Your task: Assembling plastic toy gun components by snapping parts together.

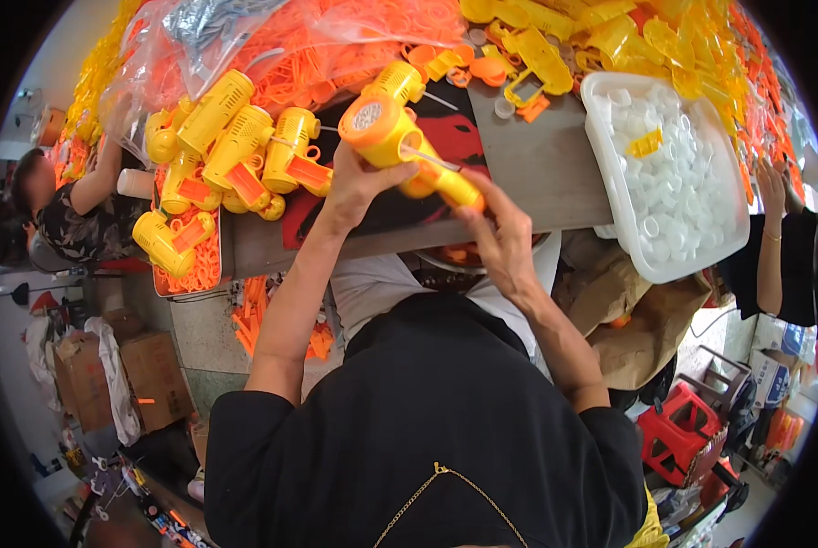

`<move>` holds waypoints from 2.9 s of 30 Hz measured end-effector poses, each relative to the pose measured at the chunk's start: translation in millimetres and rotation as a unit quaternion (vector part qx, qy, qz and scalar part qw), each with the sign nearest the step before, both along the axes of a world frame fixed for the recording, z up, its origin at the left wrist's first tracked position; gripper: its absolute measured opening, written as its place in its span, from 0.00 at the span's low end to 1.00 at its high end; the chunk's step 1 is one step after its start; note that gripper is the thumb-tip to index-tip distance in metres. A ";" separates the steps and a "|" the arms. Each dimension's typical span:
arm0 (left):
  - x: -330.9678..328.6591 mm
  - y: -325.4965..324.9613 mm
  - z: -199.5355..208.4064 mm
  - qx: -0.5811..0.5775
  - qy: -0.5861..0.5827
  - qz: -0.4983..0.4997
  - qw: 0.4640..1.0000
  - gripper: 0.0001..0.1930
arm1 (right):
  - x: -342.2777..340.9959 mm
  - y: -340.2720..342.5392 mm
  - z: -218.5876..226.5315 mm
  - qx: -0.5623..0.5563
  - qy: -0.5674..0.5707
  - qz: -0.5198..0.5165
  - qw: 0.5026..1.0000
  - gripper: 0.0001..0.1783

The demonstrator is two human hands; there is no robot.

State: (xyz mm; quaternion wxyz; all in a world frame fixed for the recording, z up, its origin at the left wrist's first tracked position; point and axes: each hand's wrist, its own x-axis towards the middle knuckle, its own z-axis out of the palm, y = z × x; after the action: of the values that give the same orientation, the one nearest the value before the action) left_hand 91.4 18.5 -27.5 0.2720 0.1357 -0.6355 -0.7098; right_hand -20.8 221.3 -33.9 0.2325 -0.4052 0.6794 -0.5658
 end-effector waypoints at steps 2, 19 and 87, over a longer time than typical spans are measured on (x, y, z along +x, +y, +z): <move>22.0 -4.3 -0.5 -0.015 -0.056 0.065 0.996 0.37 | -1.4 -5.8 -2.1 -0.008 -0.065 0.098 0.993 0.22; 79.7 -6.1 -28.1 0.168 -0.028 0.159 0.972 0.33 | -10.6 -66.6 -53.7 0.049 0.413 -0.025 0.909 0.31; -8.6 8.8 -12.8 0.023 -0.012 0.070 0.997 0.44 | 4.3 -82.6 -7.3 -0.117 -0.142 -0.021 0.983 0.11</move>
State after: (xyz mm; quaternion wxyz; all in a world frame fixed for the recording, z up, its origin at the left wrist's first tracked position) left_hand 82.8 27.3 -40.4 0.3098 0.1950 -0.6110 -0.7019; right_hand -16.5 138.7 -41.3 0.2660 -0.3311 0.5766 -0.6980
